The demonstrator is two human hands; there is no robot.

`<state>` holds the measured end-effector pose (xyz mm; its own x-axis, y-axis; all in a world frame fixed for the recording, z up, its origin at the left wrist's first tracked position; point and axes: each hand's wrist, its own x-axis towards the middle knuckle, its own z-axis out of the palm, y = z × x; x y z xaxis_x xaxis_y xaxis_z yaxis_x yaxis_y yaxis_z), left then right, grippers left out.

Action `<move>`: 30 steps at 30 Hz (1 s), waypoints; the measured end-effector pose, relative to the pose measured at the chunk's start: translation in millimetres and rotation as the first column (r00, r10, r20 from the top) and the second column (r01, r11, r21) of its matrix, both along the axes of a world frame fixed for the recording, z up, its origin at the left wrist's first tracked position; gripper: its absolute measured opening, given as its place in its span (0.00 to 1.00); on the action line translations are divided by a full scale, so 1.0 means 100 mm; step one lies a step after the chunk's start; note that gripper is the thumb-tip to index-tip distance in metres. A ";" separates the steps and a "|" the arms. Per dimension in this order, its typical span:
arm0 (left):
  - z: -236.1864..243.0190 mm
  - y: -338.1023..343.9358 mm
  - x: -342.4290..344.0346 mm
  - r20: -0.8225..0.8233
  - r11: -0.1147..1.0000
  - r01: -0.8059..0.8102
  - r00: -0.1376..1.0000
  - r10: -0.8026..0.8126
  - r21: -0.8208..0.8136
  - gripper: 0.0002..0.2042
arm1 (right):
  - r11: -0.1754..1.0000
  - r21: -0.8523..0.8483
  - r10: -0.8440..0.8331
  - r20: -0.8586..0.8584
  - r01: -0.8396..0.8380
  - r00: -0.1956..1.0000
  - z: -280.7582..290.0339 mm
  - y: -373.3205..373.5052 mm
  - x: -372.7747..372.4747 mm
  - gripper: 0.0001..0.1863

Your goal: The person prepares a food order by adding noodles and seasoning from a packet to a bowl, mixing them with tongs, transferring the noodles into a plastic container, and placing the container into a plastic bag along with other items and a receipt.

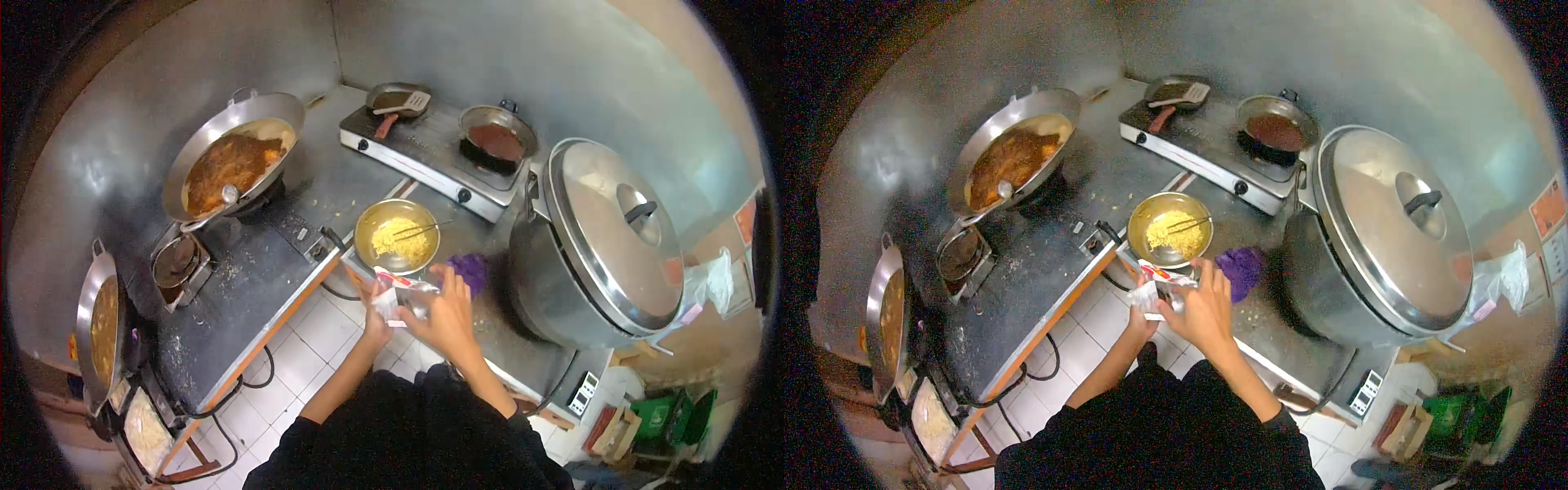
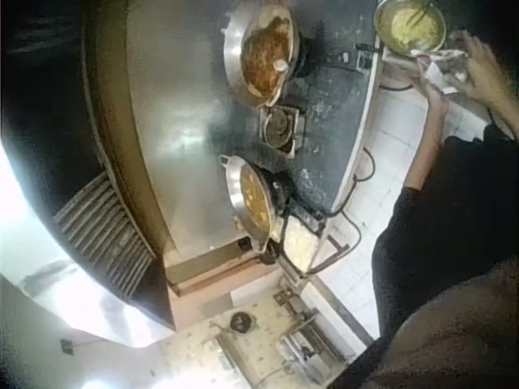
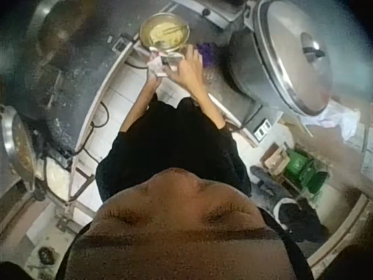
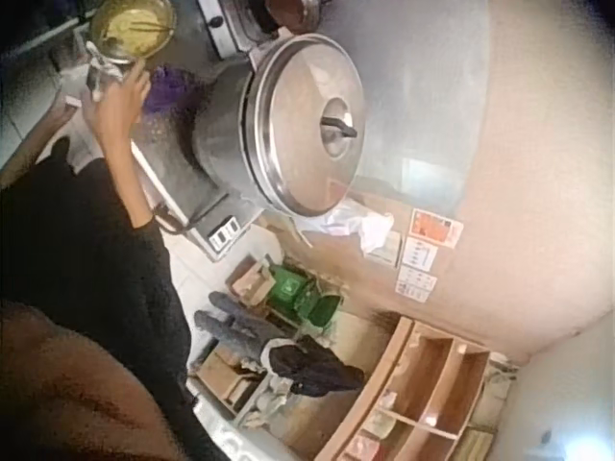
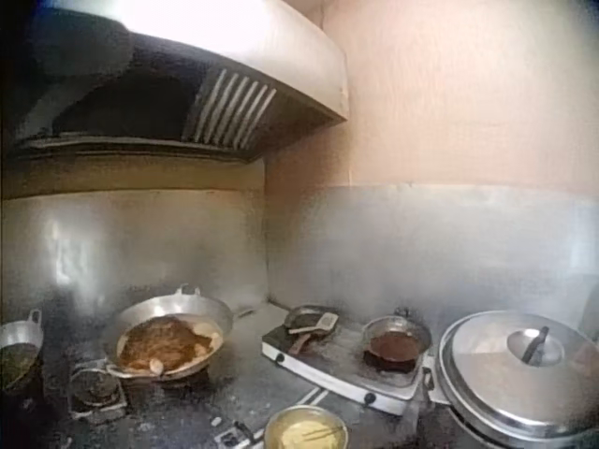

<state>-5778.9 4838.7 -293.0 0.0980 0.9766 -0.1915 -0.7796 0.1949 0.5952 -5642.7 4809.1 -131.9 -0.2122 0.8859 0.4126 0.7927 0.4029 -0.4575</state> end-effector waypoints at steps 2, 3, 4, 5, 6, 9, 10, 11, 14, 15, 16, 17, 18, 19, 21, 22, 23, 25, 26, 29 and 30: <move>-0.01 0.02 0.01 -0.074 1.000 -0.020 0.997 0.022 0.022 0.20 | 0.998 -0.019 -0.066 0.072 0.068 0.995 -0.26 0.03 -0.06 0.13; 0.02 0.03 0.03 -0.073 1.000 0.009 0.997 -0.008 0.014 0.20 | 0.993 -0.032 -0.109 0.145 0.115 0.983 -0.38 0.05 -0.08 0.12; 0.05 0.01 0.05 -0.127 0.999 0.024 0.992 -0.027 -0.022 0.18 | 0.988 -0.047 -0.144 0.110 0.150 0.983 -0.46 0.05 -0.09 0.10; 0.06 0.00 0.07 -0.180 0.998 0.041 0.982 -0.051 -0.057 0.17 | 0.982 -0.061 -0.174 0.112 0.181 0.978 -0.53 0.05 -0.04 0.10; -0.12 0.04 0.00 -0.214 0.995 0.095 0.973 -0.084 0.043 0.16 | 0.980 -0.102 -0.172 -0.032 0.168 0.985 -0.54 0.04 0.00 0.09; -0.23 0.06 0.11 -0.098 0.933 0.302 0.940 -0.325 -0.196 0.16 | 0.957 -0.187 -0.249 -0.132 0.222 0.960 -0.59 0.00 0.33 0.08; -0.34 0.11 0.18 -0.073 0.884 0.342 0.921 -0.383 -0.317 0.16 | 0.937 -0.227 -0.314 -0.207 0.267 0.927 -0.66 0.00 0.43 0.08; -0.46 0.15 0.29 -0.071 0.870 0.331 0.922 -0.381 -0.366 0.16 | 0.913 -0.269 -0.378 -0.278 0.307 0.883 -0.70 -0.01 0.52 0.08; -0.62 0.26 0.60 -0.203 0.861 0.401 0.857 -0.473 -0.312 0.18 | 0.831 -0.041 -0.536 -0.325 0.555 0.779 -0.55 -0.01 0.78 0.06; -0.89 0.34 0.64 -0.347 0.903 0.353 0.838 -0.422 -0.244 0.21 | 0.832 -0.040 -0.536 -0.321 0.554 0.781 -0.48 -0.01 0.75 0.06; -0.94 0.37 0.74 -0.478 0.929 0.330 0.797 -0.370 -0.168 0.24 | 0.792 -0.160 -0.602 -0.364 0.589 0.711 -0.43 -0.04 0.78 0.07; -0.99 0.34 0.82 -0.472 0.923 0.345 0.794 -0.383 -0.169 0.24 | 0.745 -0.280 -0.664 -0.397 0.606 0.634 -0.41 -0.06 0.80 0.08; -0.92 0.32 0.92 -0.569 0.927 0.361 0.744 -0.349 -0.097 0.27 | 0.737 -0.219 -0.656 -0.457 0.639 0.600 -0.44 -0.08 0.81 0.10; -0.84 0.29 1.00 -0.658 0.925 0.379 0.691 -0.300 -0.024 0.30 | 0.728 -0.216 -0.665 -0.453 0.650 0.594 -0.46 -0.11 0.84 0.10; -1.01 0.23 1.23 -0.726 0.917 0.389 0.656 -0.208 0.088 0.30 | 0.688 -0.287 -0.719 -0.393 0.666 0.573 -0.54 -0.22 0.88 0.08; -0.95 0.16 1.35 -0.784 0.923 0.367 0.604 -0.143 0.114 0.30 | 0.677 -0.284 -0.729 -0.389 0.679 0.564 -0.62 -0.26 0.91 0.08; -0.89 0.10 1.43 -0.781 0.927 0.358 0.609 -0.137 0.116 0.30 | 0.726 -0.270 -0.653 -0.560 0.633 0.510 -0.73 -0.28 0.92 0.08; -0.66 -0.01 1.53 -0.782 0.936 0.334 0.611 -0.125 0.112 0.30 | 0.770 -0.241 -0.554 -0.712 0.590 0.431 -0.85 -0.33 0.95 0.12; -0.54 -0.06 1.55 -0.963 0.934 0.357 0.252 -0.093 0.003 0.30 | 0.790 -0.319 -0.563 -0.714 0.523 0.416 -0.87 -0.35 0.97 0.18; -0.47 -0.14 1.51 -0.995 0.960 0.280 -0.098 -0.002 -0.030 0.26 | 0.862 -0.231 -0.487 -0.623 0.451 0.612 -0.94 -0.33 1.00 0.22; -0.47 -0.15 1.39 -0.997 0.948 0.312 0.071 0.044 0.064 0.23 | 0.854 -0.265 -0.508 -0.612 0.448 0.606 -0.97 -0.33 0.95 0.19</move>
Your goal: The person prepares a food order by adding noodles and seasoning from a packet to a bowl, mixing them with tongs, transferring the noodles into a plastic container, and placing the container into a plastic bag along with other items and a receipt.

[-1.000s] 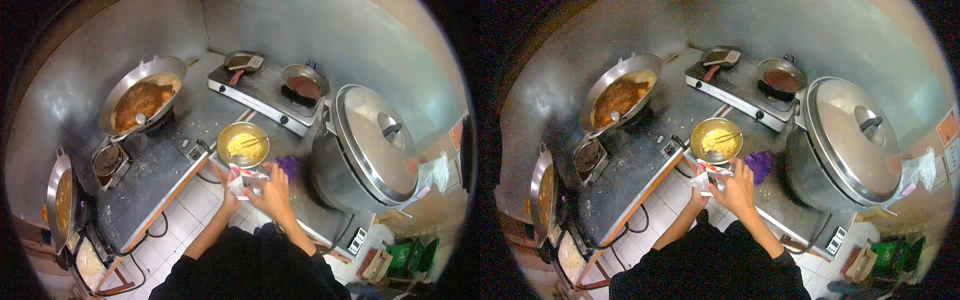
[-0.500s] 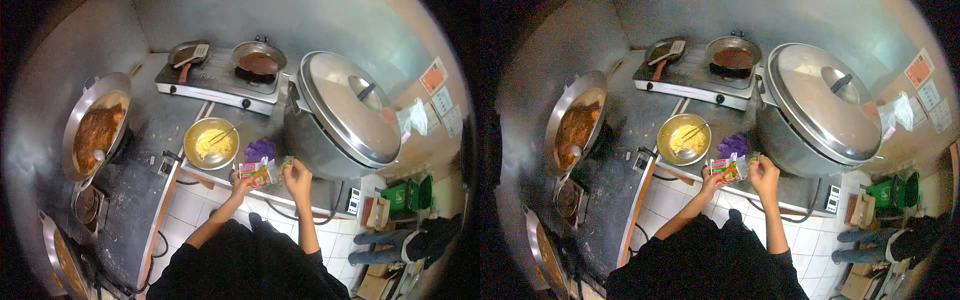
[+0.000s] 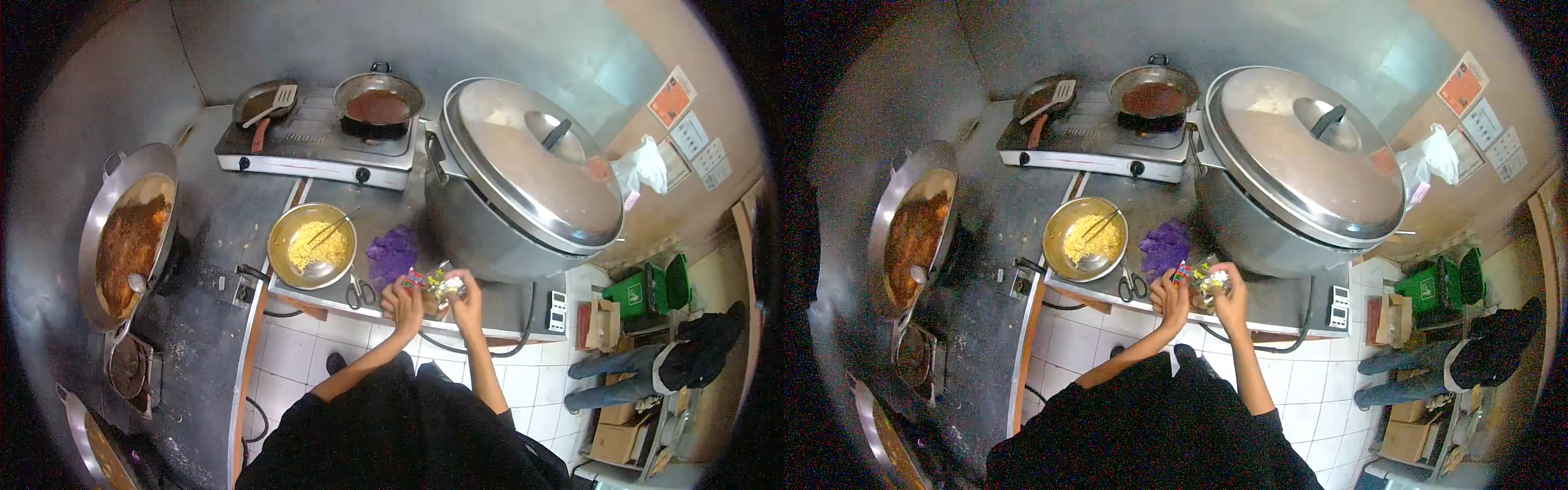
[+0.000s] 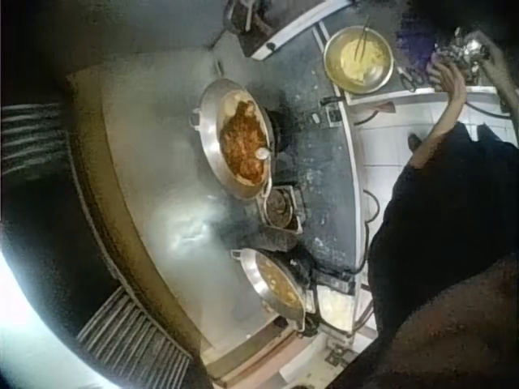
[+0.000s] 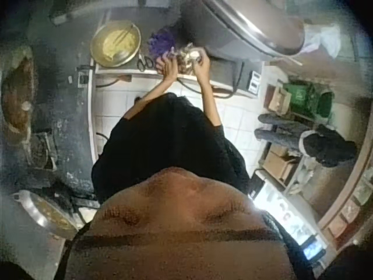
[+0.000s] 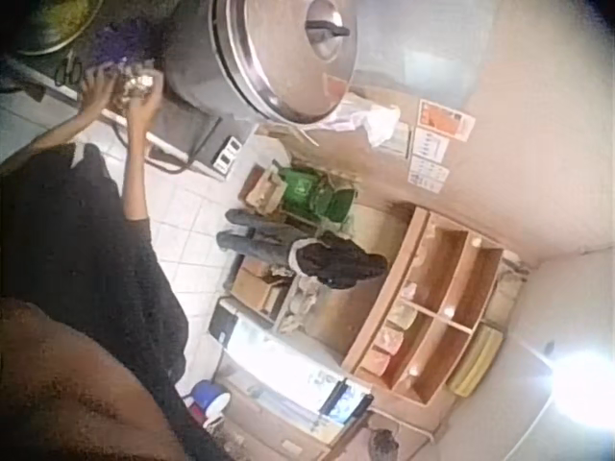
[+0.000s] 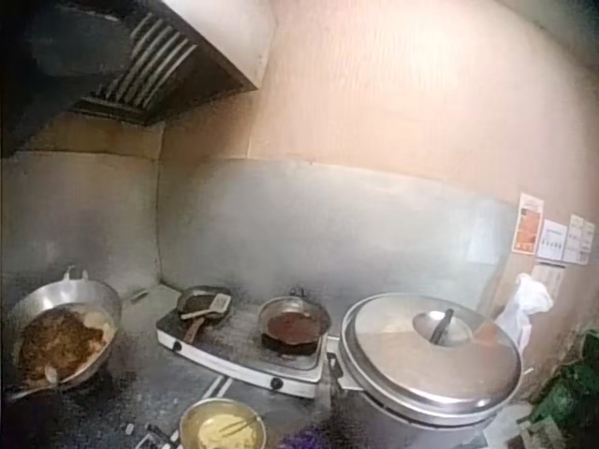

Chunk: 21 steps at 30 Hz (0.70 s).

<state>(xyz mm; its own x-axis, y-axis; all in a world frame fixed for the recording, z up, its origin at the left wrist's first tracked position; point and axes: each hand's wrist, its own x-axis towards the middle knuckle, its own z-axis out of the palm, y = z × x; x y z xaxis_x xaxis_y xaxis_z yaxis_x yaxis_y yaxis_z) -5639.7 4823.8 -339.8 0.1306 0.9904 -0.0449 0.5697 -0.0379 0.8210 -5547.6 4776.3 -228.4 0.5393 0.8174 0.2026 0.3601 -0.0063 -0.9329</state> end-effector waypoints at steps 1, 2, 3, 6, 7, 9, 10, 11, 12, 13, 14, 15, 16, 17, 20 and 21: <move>0.02 0.02 -0.09 0.166 0.998 0.031 0.985 -0.039 0.050 0.20 | 0.999 -0.034 0.003 -0.009 -0.003 1.000 -0.02 0.02 -0.05 0.16; 0.00 0.09 -0.11 0.758 0.924 0.233 0.646 0.085 -0.303 0.19 | 0.999 -0.036 0.032 0.081 -0.029 0.996 -0.03 0.06 -0.08 0.11; 0.38 0.05 -0.10 0.865 0.858 0.328 0.449 0.226 -0.394 0.18 | 0.995 -0.098 0.025 -0.017 -0.027 1.000 -0.12 0.03 -0.04 0.07; 0.36 0.14 -0.38 0.743 0.876 0.391 0.667 -0.060 -0.281 0.14 | 0.998 -0.048 0.033 -0.085 -0.038 0.996 -0.17 0.14 -0.16 0.06; 0.35 0.16 -0.42 0.799 0.894 0.391 0.597 -0.067 -0.218 0.12 | 0.991 -0.129 0.008 -0.093 -0.020 0.996 -0.14 0.17 -0.18 0.06; 0.25 0.22 -0.53 0.846 0.922 0.357 0.529 -0.066 -0.151 0.10 | 0.978 -0.206 0.013 -0.099 -0.033 0.995 -0.14 0.23 -0.18 0.08; 0.18 0.26 -0.60 0.847 0.908 0.373 0.530 -0.039 -0.191 0.11 | 0.965 -0.226 0.119 -0.084 -0.135 0.989 -0.17 0.27 -0.15 0.09; 0.10 0.28 -0.67 0.847 0.893 0.387 0.531 -0.011 -0.231 0.12 | 0.940 -0.247 0.226 -0.070 -0.237 0.972 -0.20 0.32 -0.17 0.09; 0.34 0.25 -0.68 0.904 0.857 0.360 0.354 0.239 -0.368 0.17 | 0.933 -0.219 0.278 -0.059 -0.284 0.959 -0.03 0.34 -0.21 0.09; 0.45 0.26 -0.80 0.941 0.878 0.397 0.305 0.148 -0.266 0.23 | 0.907 -0.182 0.348 -0.177 -0.379 0.920 0.16 0.36 -0.22 0.08; 0.43 0.28 -0.90 0.922 0.902 0.292 0.319 0.221 -0.318 0.23 | 0.885 -0.006 0.439 -0.317 -0.465 0.841 0.27 0.40 -0.28 0.07; 0.36 0.29 -0.98 0.897 0.908 0.196 0.327 0.296 -0.371 0.22 | 0.848 0.172 0.522 -0.440 -0.502 0.731 0.30 0.39 -0.30 0.07; 0.21 0.29 -1.13 0.896 0.918 0.153 0.322 0.305 -0.367 0.22 | 0.747 0.247 0.602 -0.643 -0.617 0.472 0.25 0.48 -0.32 0.06; 0.05 0.26 -1.29 0.843 0.902 0.087 0.404 0.356 -0.423 0.20 | 0.757 -0.251 0.472 -0.430 -0.604 0.770 0.21 0.47 -0.37 0.05; -0.13 0.17 -1.56 0.735 0.877 -0.080 0.512 0.444 -0.474 0.18 | 0.740 -0.407 0.670 0.382 -0.535 0.637 -0.04 0.57 -0.40 0.04; -0.15 0.16 -1.57 0.674 0.854 -0.145 0.554 0.488 -0.499 0.19 | 0.743 -0.204 0.669 0.226 -0.637 0.708 0.19 0.54 -0.48 0.03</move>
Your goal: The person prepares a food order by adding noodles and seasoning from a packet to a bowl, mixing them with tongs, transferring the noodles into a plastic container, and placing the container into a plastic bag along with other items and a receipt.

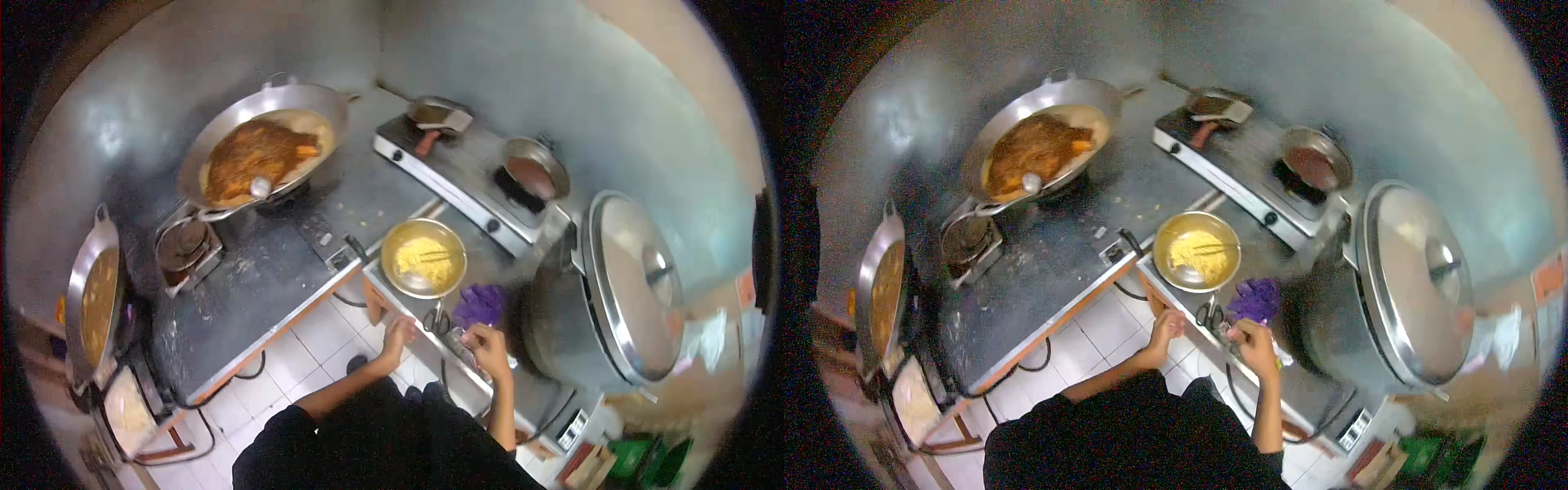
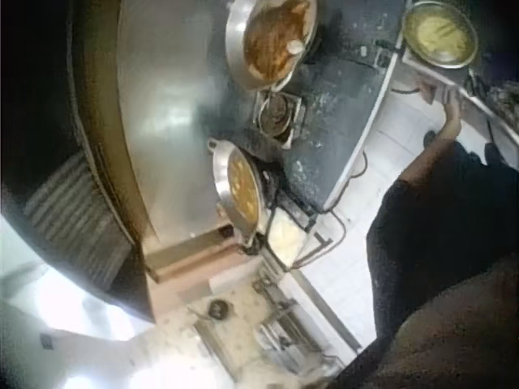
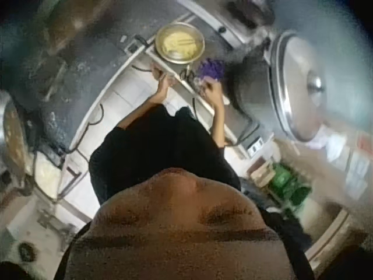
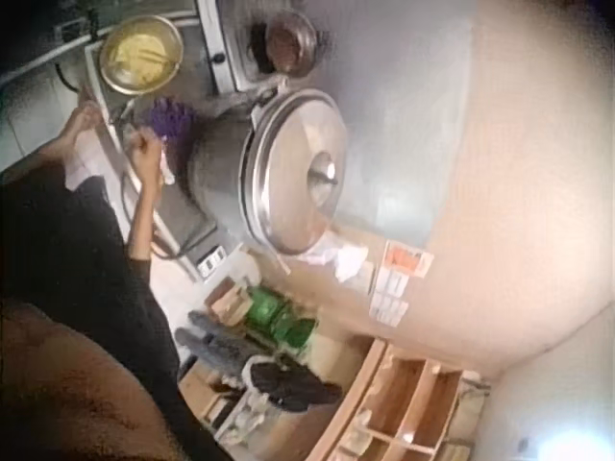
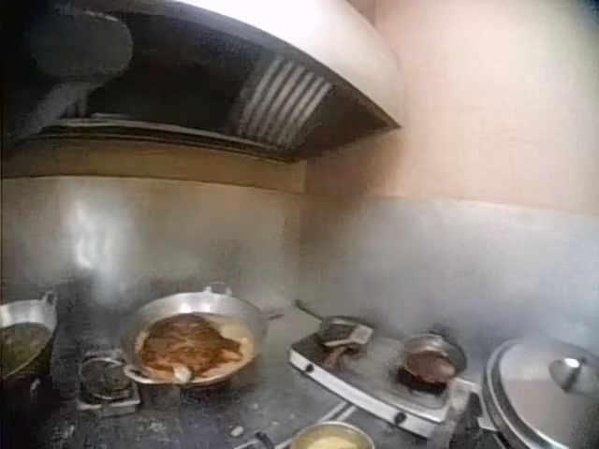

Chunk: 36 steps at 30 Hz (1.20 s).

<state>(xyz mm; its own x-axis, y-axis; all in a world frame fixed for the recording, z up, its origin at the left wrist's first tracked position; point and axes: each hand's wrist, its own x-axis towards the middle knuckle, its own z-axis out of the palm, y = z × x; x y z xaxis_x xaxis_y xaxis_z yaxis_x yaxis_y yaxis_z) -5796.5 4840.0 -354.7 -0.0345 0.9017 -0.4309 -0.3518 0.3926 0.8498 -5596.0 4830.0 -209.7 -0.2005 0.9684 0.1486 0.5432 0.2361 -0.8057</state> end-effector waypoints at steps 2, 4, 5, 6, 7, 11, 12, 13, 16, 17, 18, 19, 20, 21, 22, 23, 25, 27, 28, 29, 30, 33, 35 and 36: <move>-0.01 -0.13 -0.04 0.021 0.998 -0.043 0.999 0.044 -0.040 0.19 | 0.913 -0.332 -0.114 -0.767 -0.239 0.631 -0.03 0.00 0.05 0.05; 0.03 -0.09 -0.02 0.038 0.998 -0.036 0.999 0.038 -0.045 0.19 | 0.987 -0.155 0.048 0.090 -0.033 0.995 -0.43 0.13 0.17 0.04; 0.01 -0.15 -0.05 0.165 0.997 0.067 0.984 -0.062 -0.025 0.19 | 0.995 0.063 0.037 0.515 -0.081 0.857 -0.65 0.15 0.22 0.04; 0.04 -0.10 -0.12 0.284 0.987 0.160 0.945 -0.159 0.020 0.19 | 0.997 0.070 -0.043 0.266 0.025 0.963 -0.42 0.11 0.01 0.06; 0.24 -0.11 -0.07 0.332 0.968 0.241 0.910 -0.248 0.063 0.21 | 0.994 0.103 -0.062 0.256 0.036 0.965 -0.27 0.20 -0.07 0.07; 0.56 -0.24 0.13 0.342 0.962 0.217 0.903 -0.262 0.164 0.18 | 0.997 0.068 0.027 0.148 -0.037 0.989 -0.33 0.19 -0.31 0.09; 0.50 -0.22 0.11 0.337 0.964 0.208 0.907 -0.253 0.162 0.18 | 0.997 0.068 0.037 0.143 -0.047 0.989 -0.32 0.19 -0.36 0.09; 0.40 -0.19 0.11 0.313 0.959 0.208 0.913 -0.260 0.192 0.15 | 1.000 0.020 0.013 0.154 -0.016 0.988 -0.28 0.17 -0.40 0.09; 0.36 -0.15 0.13 0.305 0.947 0.201 0.912 -0.274 0.250 0.09 | 0.998 -0.052 -0.015 0.106 0.021 0.994 -0.18 0.11 -0.47 0.10; 0.33 -0.13 0.15 0.216 0.927 0.219 0.932 -0.291 0.303 0.09 | 0.997 -0.072 -0.020 0.044 0.023 0.999 -0.15 0.10 -0.48 0.10; 0.34 -0.12 0.15 0.125 0.904 0.241 0.946 -0.301 0.352 0.09 | 0.997 -0.077 -0.020 0.043 0.023 0.999 -0.13 0.10 -0.48 0.10; 0.36 -0.13 0.15 0.126 0.906 0.241 0.946 -0.299 0.348 0.09 | 0.997 -0.074 -0.010 0.039 0.012 0.999 -0.11 0.11 -0.48 0.11; 0.37 -0.14 0.14 0.205 0.928 0.195 0.941 -0.268 0.319 0.10 | 0.997 -0.072 0.002 0.035 0.001 0.999 -0.12 0.11 -0.47 0.12; 0.40 -0.13 0.13 0.280 0.946 0.146 0.932 -0.230 0.290 0.10 | 0.995 -0.096 0.041 0.003 -0.040 0.999 -0.10 0.13 -0.45 0.11; 0.40 -0.10 0.09 0.279 0.947 0.140 0.934 -0.223 0.288 0.10 | 0.994 -0.098 0.048 0.001 -0.047 0.999 -0.06 0.12 -0.43 0.11; 0.41 -0.08 0.03 0.466 0.965 0.122 0.857 -0.220 0.231 0.11 | 0.978 -0.144 0.111 -0.247 -0.150 0.963 0.00 0.11 -0.40 0.10; 0.48 -0.08 -0.01 0.586 0.978 0.152 0.784 -0.205 0.140 0.14 | 0.852 -0.235 -0.004 -0.896 -0.468 0.444 -0.22 0.13 -0.23 0.08; 0.38 -0.08 -0.10 0.494 0.988 0.145 0.856 -0.155 0.060 0.13 | 0.943 -0.154 0.244 -0.287 -0.295 0.927 -0.42 0.18 -0.22 0.08; 0.34 -0.08 -0.13 0.393 0.992 0.127 0.913 -0.109 -0.018 0.13 | 0.971 0.057 0.170 0.522 -0.233 0.836 -0.39 0.23 -0.26 0.10; 0.30 -0.15 -0.13 0.374 0.993 0.077 0.927 -0.040 -0.085 0.12 | 0.982 -0.022 0.187 0.230 -0.187 0.955 -0.34 0.18 -0.28 0.08; 0.25 -0.08 -0.16 0.379 0.996 0.062 0.925 -0.033 -0.064 0.12 | 0.979 -0.004 0.197 0.240 -0.202 0.951 -0.16 0.23 -0.30 0.08; 0.00 -0.22 -0.21 0.432 0.991 0.079 0.901 -0.027 -0.104 0.12 | 0.829 -0.433 -0.077 -0.716 -0.355 0.693 -0.33 0.15 -0.28 0.04; 0.02 -0.22 -0.20 0.412 0.989 0.091 0.910 -0.037 -0.112 0.13 | 0.965 -0.046 0.259 -0.004 -0.258 0.966 -0.65 0.12 -0.27 0.03; 0.03 -0.18 -0.21 0.394 0.990 0.090 0.918 -0.040 -0.110 0.14 | 0.923 0.076 0.303 0.457 -0.376 0.836 -0.57 0.17 -0.26 0.04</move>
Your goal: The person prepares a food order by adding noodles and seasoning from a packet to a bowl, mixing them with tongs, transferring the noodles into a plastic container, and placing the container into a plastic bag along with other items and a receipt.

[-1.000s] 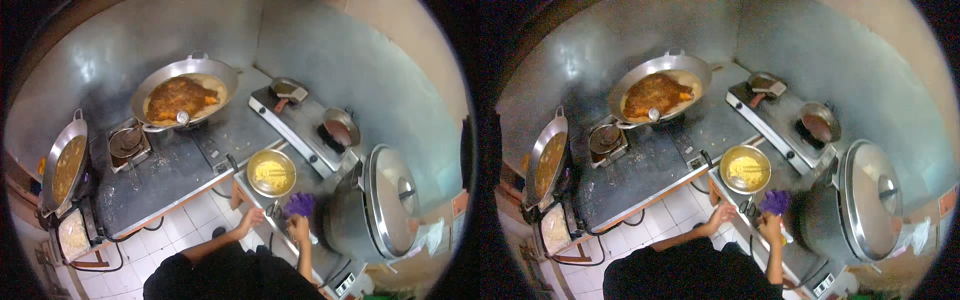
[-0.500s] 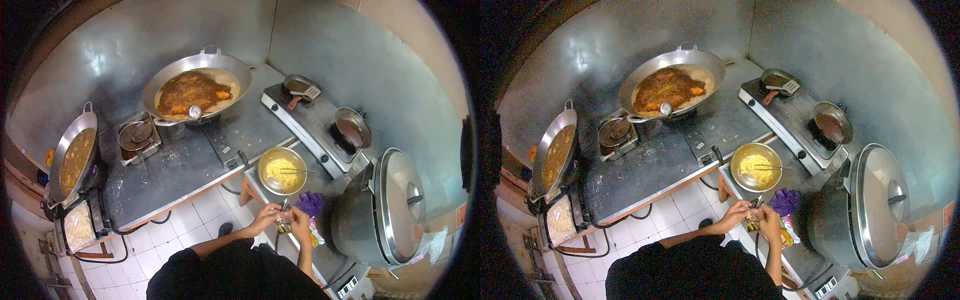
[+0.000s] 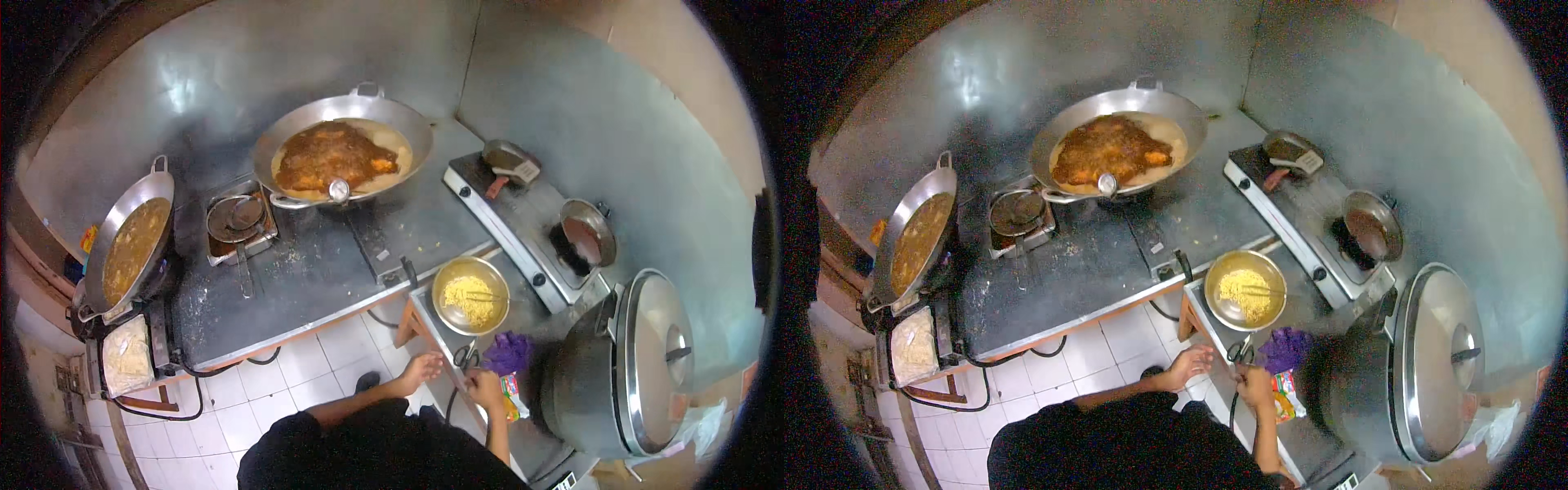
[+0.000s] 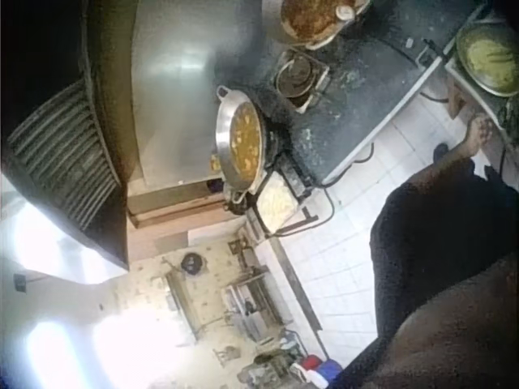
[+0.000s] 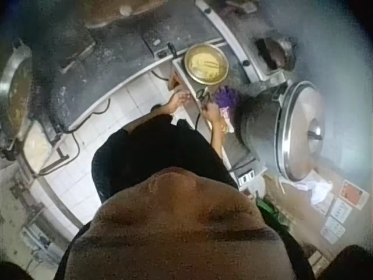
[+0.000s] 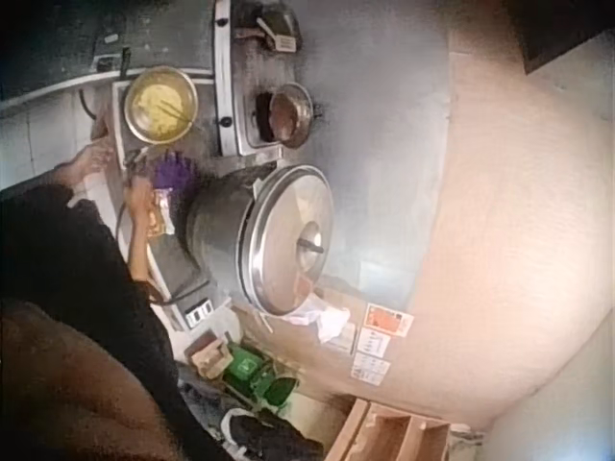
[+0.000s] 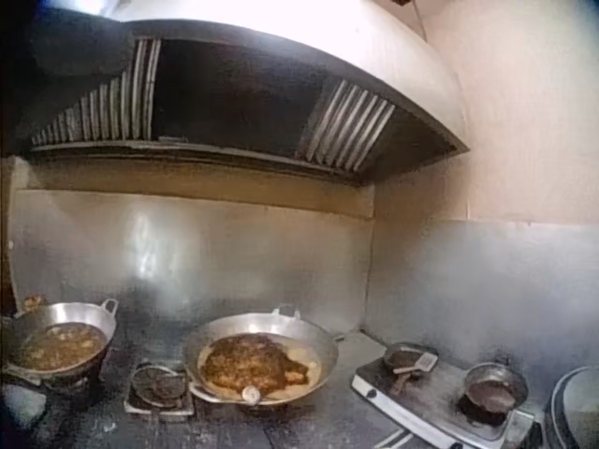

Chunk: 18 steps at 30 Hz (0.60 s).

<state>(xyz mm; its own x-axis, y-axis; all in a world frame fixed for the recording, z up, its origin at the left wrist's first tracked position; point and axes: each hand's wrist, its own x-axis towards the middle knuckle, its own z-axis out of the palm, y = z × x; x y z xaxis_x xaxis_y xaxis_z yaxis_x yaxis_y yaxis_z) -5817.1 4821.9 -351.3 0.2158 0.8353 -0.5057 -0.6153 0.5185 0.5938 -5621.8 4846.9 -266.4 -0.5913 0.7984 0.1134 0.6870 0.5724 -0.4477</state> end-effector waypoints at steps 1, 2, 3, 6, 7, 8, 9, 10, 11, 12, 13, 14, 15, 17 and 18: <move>-0.05 0.02 -0.01 -0.020 1.000 0.007 1.000 -0.007 -0.015 0.15 | 1.000 0.015 0.005 -0.002 -0.005 1.000 0.08 0.09 -0.03 0.04; -0.05 -0.01 -0.03 -0.017 0.999 0.001 1.000 -0.002 -0.036 0.15 | 0.958 -0.275 -0.183 -0.379 0.078 0.907 0.30 0.05 -0.15 0.02; -0.05 0.03 -0.05 -0.004 0.999 -0.015 1.000 0.015 -0.031 0.15 | 0.832 -0.553 -0.443 -0.617 0.043 0.650 0.41 -0.01 -0.20 0.04; -0.05 0.01 0.04 0.002 0.999 0.048 0.999 -0.048 -0.004 0.16 | 0.948 -0.261 -0.214 -0.093 0.184 0.972 -0.02 0.09 0.10 0.06; -0.05 0.01 0.04 -0.018 0.997 0.051 0.999 -0.050 0.051 0.17 | 0.981 -0.117 -0.119 0.274 0.155 0.955 -0.04 0.11 0.16 0.07; -0.02 0.04 0.05 -0.030 0.993 0.058 0.998 -0.055 0.106 0.19 | 0.975 -0.139 -0.165 0.063 0.172 0.984 0.13 0.05 0.07 0.08; 0.09 0.14 0.08 -0.015 0.990 0.100 0.995 -0.099 0.099 0.19 | 0.968 -0.151 -0.222 -0.141 0.201 0.965 0.33 0.03 -0.04 0.08; 0.20 0.08 0.07 0.108 0.991 0.115 0.987 -0.122 0.063 0.19 | 0.961 -0.191 -0.239 -0.225 0.198 0.945 0.33 0.02 -0.10 0.09; 0.27 -0.01 0.04 0.219 0.992 0.119 0.968 -0.124 0.035 0.20 | 0.944 -0.258 -0.255 -0.166 0.207 0.953 0.40 0.02 -0.22 0.08; 0.30 -0.06 0.06 0.218 0.986 0.161 0.962 -0.164 0.031 0.20 | 0.959 -0.192 -0.243 -0.169 0.210 0.955 0.31 -0.02 -0.26 0.08; 0.30 -0.10 0.12 0.321 0.984 0.179 0.931 -0.175 0.017 0.19 | 0.968 -0.121 -0.239 -0.167 0.221 0.956 0.20 -0.03 -0.28 0.08; 0.30 -0.14 0.15 0.420 0.981 0.194 0.890 -0.176 -0.001 0.19 | 0.956 -0.156 -0.276 -0.209 0.247 0.938 0.10 -0.06 -0.29 0.07; 0.19 -0.16 0.13 0.271 0.974 0.222 0.936 -0.225 0.045 0.16 | 0.946 -0.196 -0.297 -0.209 0.258 0.932 0.06 -0.10 -0.33 0.08; 0.01 -0.17 0.08 0.239 0.968 0.243 0.938 -0.252 0.067 0.15 | 0.925 -0.241 -0.343 -0.201 0.293 0.918 -0.05 -0.15 -0.30 0.08; -0.04 -0.16 0.04 0.193 0.966 0.240 0.947 -0.255 0.098 0.14 | 0.905 -0.325 -0.346 -0.182 0.276 0.920 -0.11 -0.13 -0.28 0.09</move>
